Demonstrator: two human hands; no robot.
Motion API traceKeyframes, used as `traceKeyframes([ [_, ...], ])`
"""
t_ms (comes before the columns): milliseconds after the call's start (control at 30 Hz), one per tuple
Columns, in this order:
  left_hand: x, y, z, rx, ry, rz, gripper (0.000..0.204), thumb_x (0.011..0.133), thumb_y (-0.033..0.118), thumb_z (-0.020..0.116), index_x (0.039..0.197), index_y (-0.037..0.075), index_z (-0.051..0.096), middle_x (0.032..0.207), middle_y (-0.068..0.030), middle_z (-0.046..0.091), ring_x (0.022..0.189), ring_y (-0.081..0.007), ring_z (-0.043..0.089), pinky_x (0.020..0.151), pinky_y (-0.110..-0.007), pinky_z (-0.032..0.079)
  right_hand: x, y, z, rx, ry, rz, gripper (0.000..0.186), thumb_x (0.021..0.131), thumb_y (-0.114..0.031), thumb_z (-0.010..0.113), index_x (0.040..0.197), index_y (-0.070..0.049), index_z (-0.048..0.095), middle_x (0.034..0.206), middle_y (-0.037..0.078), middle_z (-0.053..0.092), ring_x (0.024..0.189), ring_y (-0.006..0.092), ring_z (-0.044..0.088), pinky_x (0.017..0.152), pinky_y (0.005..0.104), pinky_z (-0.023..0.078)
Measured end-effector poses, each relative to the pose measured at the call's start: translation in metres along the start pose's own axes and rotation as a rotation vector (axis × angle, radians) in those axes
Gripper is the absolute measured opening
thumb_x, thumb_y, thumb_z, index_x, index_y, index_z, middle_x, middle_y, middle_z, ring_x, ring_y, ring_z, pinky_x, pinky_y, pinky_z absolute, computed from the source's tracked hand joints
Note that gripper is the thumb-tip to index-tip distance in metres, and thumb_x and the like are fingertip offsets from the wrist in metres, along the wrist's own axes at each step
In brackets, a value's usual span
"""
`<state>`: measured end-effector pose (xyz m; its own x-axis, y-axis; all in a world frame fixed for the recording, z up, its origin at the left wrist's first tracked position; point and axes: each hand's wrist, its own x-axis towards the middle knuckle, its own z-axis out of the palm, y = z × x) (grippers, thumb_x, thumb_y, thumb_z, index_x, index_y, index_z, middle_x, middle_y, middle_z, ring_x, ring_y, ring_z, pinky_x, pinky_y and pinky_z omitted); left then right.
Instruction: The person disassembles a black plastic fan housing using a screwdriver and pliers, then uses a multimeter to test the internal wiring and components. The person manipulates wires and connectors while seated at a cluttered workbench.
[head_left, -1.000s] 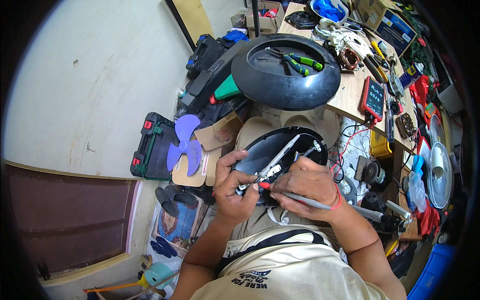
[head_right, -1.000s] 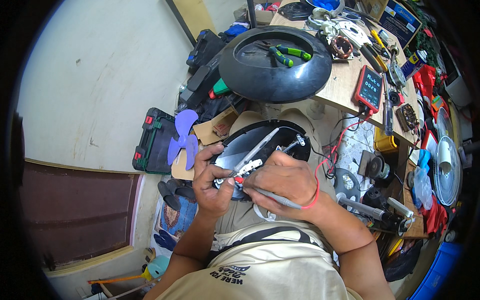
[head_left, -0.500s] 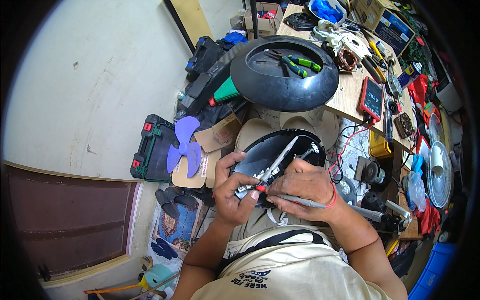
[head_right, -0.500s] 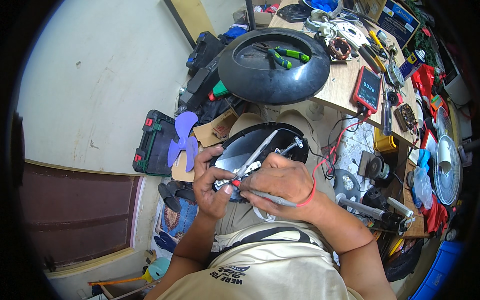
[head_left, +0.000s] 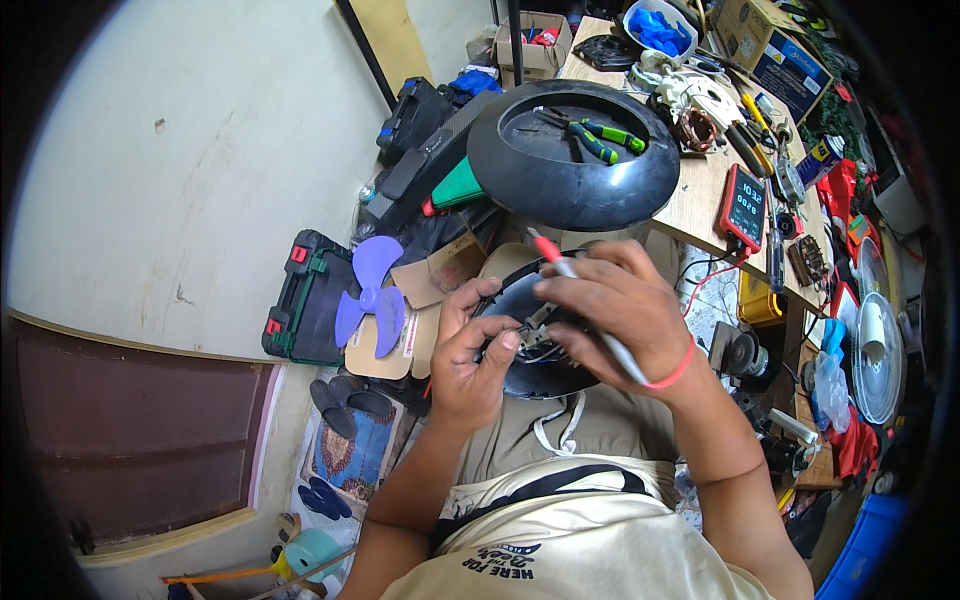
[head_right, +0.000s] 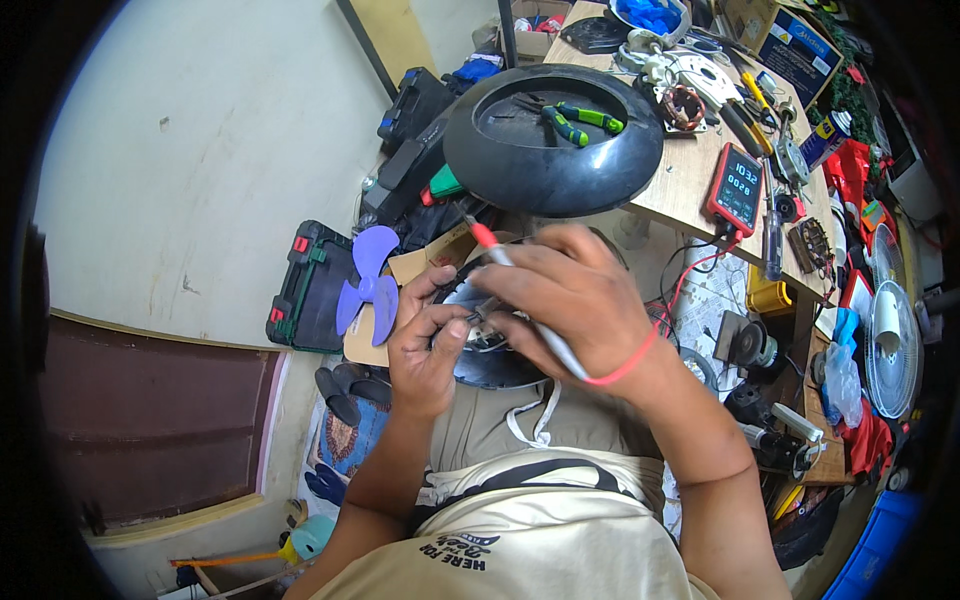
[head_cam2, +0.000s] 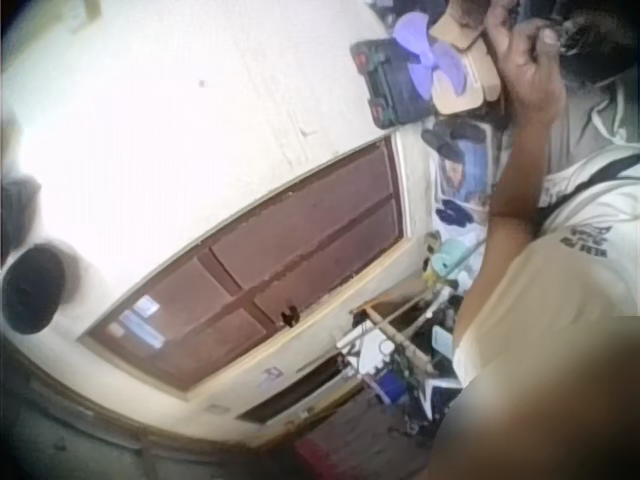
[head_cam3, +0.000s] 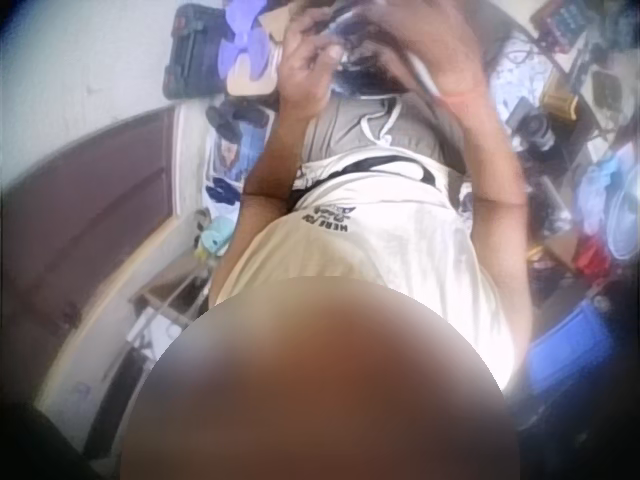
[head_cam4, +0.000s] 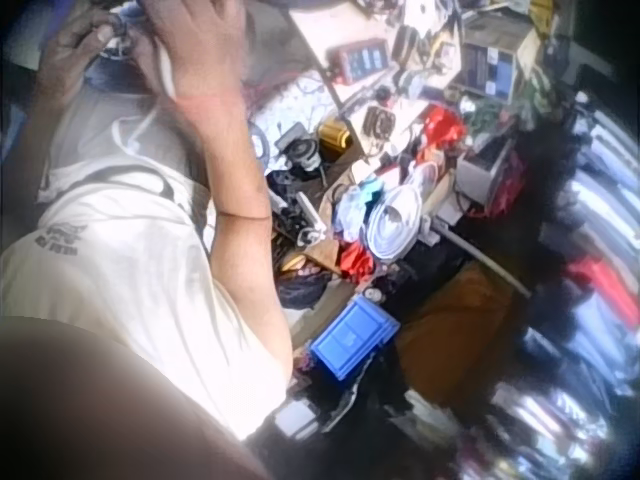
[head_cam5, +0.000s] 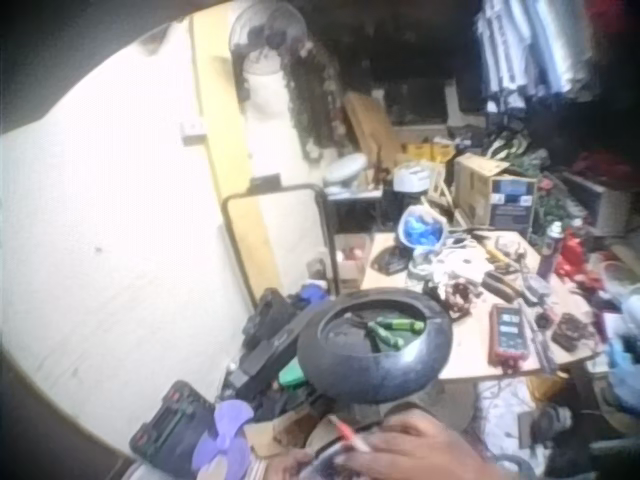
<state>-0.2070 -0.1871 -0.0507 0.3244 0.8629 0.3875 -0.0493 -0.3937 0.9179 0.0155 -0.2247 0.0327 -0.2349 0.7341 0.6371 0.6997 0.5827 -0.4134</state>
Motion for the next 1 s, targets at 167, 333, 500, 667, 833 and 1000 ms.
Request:
traceKeyframes([
  [167,0.013,-0.01,0.0,-0.046,-0.044,-0.018,0.032,0.1,0.03,0.076,0.117,0.003,0.073,0.15,-0.0214,0.051,0.142,-0.0334,0.048,0.122,-0.048,0.033,0.013,0.02,0.015,0.064,-0.134,-0.069,0.029,0.08,-0.012,0.082,0.109,-0.015,0.077,0.098,0.006,0.073,0.096,0.0313,0.068,0.086,0.0423,0.054],
  [333,0.016,-0.034,0.017,-0.623,-0.15,0.005,0.108,0.084,0.033,0.09,0.166,0.005,0.026,0.172,-0.0245,0.027,0.158,-0.0389,0.034,0.131,-0.053,0.023,-0.009,0.039,0.0,0.156,-0.118,0.101,0.018,0.087,-0.012,0.079,0.104,-0.007,0.075,0.094,0.01,0.071,0.089,0.0335,0.067,0.084,0.044,0.054],
  [500,0.009,-0.041,0.058,-0.689,-0.4,0.052,0.128,0.071,0.017,0.101,0.171,0.008,0.021,0.177,-0.0228,0.021,0.162,-0.0348,0.029,0.132,-0.047,0.022,-0.058,0.056,-0.026,0.291,0.066,0.37,0.015,0.093,-0.01,0.075,0.102,0.001,0.073,0.095,0.014,0.072,0.088,0.0261,0.071,0.081,0.0371,0.055],
  [667,0.022,-0.042,0.106,-0.533,-0.503,0.152,0.136,0.063,0.02,0.107,0.171,0.012,0.023,0.176,-0.0256,0.023,0.162,-0.0365,0.03,0.132,-0.048,0.023,-0.128,0.075,-0.039,0.505,0.349,0.597,0.02,0.097,-0.015,0.076,0.106,0.001,0.07,0.102,0.01,0.071,0.095,0.0207,0.069,0.088,0.0344,0.054],
  [833,0.027,-0.052,0.138,-0.521,-0.456,0.085,0.138,0.063,0.027,0.107,0.17,0.01,0.022,0.175,-0.0246,0.028,0.162,-0.0355,0.031,0.132,-0.048,0.024,-0.173,0.099,-0.031,0.783,0.583,0.669,0.024,0.1,-0.019,0.076,0.113,-0.001,0.066,0.105,0.009,0.071,0.096,0.0219,0.074,0.092,0.0384,0.06],
  [1000,0.015,-0.055,0.156,-0.351,-0.475,0.09,0.124,0.066,0.035,0.104,0.167,0.008,0.037,0.176,-0.0199,0.032,0.162,-0.0325,0.032,0.13,-0.045,0.028,-0.187,0.112,-0.028,0.739,0.589,0.751,0.026,0.099,-0.02,0.077,0.113,-0.002,0.066,0.103,0.008,0.071,0.095,0.0208,0.073,0.092,0.0374,0.06],
])
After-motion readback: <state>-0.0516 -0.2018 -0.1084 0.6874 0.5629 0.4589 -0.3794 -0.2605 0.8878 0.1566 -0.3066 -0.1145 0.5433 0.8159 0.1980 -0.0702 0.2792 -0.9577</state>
